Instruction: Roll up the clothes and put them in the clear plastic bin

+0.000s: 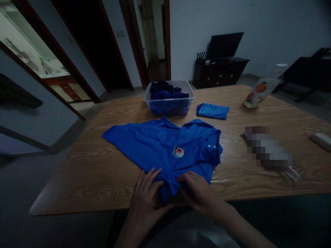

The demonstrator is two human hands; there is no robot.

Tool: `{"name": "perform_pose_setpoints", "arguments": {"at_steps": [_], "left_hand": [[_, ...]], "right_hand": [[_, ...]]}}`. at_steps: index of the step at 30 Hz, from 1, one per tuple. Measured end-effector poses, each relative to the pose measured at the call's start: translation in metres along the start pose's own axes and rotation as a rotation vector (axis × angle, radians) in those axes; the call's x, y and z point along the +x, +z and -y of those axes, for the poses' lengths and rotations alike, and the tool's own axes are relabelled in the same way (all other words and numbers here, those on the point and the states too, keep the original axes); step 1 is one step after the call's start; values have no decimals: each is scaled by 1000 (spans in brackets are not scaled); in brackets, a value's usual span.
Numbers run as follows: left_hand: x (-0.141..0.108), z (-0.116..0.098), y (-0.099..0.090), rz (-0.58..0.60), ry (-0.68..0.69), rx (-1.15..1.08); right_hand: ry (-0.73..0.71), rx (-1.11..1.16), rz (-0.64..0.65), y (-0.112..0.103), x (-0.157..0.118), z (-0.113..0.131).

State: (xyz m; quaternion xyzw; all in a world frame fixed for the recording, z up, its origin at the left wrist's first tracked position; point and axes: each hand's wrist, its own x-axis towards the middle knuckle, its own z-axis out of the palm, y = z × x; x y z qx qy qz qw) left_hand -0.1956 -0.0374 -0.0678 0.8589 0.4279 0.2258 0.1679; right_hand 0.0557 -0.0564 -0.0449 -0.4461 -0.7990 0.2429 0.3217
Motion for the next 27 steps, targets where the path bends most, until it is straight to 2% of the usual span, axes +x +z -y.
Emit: {"name": "perform_pose_setpoints", "arguments": {"at_steps": [5,12,15,18,22,27], "left_hand": [[3,-17,10,-45,-6,-76],[2,-36,0,-117,-167,-154],[7,-43,-4,-125,-242,-197],[15,-47,-8,-95,-293,-245],[27,-43,-8,-89,-337,-270],[41,-35,-3,-69,-342,-267]], "right_hand": [[197,253,-67,8,-11,-2],[211,538,-122,9,-15,-5],[254,515,-91,10,-15,-2],[233,420,-73,14,-13,-2],[96,346,-158,15,-12,-6],[125,331,-187,4,-18,-7]]}}
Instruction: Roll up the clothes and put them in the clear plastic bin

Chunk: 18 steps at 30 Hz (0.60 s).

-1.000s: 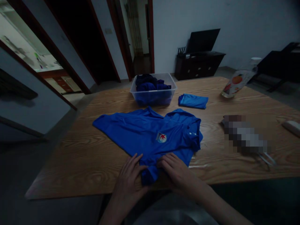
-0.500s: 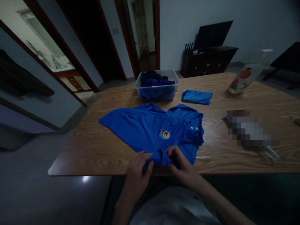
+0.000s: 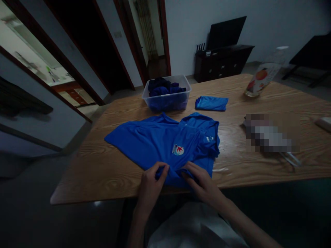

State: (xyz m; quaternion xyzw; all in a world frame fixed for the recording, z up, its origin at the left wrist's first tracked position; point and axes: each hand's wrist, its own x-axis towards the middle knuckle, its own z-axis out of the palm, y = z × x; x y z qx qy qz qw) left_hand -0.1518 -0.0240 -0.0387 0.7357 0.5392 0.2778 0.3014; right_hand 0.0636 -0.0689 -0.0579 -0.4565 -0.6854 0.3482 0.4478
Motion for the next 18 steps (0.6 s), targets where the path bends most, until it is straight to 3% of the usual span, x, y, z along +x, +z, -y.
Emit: {"name": "perform_pose_setpoints", "arguments": {"at_steps": [9,14,18], "left_hand": [[19,-2,8,141,33,146],[26,9,12,236,70,198],[25,3,6,230,131,233]], "right_hand": [[157,-154,-94,-19,0,-11],[196,-311,-66,-27,-7,-27],[194,-279,38,-32,-9,-19]]}}
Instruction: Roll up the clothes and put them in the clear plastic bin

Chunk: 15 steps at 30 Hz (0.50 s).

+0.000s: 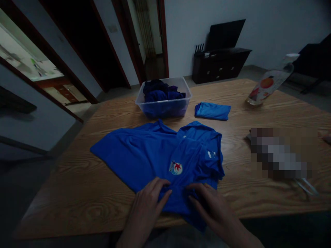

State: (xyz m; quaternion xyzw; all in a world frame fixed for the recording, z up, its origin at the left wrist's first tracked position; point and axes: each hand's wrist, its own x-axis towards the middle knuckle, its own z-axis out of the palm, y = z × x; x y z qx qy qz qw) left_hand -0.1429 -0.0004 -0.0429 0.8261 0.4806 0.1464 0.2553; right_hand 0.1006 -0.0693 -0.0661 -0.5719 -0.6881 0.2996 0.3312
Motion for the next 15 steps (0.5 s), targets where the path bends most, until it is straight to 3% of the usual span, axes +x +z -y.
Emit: {"name": "perform_pose_setpoints", "arguments": {"at_steps": [2,5,15], "left_hand": [[-2,-9,-4,-30,87,4],[1,-22,-4,-38,204,-70],[22,-33,5,-72,76,-321]], "right_hand": [[7,50,68,-6,2,9],[-19,117,69,-12,12,20],[-13,225,72,-12,36,32]]}}
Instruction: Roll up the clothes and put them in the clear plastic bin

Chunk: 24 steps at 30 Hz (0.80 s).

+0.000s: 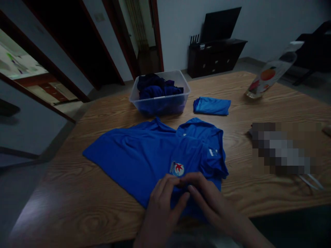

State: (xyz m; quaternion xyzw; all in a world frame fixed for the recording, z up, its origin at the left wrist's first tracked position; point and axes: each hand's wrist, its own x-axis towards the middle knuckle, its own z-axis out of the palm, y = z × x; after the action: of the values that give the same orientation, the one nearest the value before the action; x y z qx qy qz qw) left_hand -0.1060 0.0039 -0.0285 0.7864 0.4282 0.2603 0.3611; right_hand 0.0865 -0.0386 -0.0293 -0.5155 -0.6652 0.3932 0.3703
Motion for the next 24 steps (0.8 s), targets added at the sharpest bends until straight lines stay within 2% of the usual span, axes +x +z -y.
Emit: {"name": "perform_pose_setpoints", "arguments": {"at_steps": [6,10,13,17,24], "left_hand": [[-2,5,-7,-46,-62,-6],[-3,6,-10,-104,-177,-27],[-1,5,-13,-97,-226,-109],[3,4,-19,-21,-208,-137],[14,4,-27,8,-167,-190]], "right_hand": [[-72,-128,-106,11,8,-8],[-103,-114,-186,14,16,-8],[-177,-73,-178,13,22,-6],[-263,-17,-141,13,27,-5],[-297,-59,-147,11,34,-6]]}}
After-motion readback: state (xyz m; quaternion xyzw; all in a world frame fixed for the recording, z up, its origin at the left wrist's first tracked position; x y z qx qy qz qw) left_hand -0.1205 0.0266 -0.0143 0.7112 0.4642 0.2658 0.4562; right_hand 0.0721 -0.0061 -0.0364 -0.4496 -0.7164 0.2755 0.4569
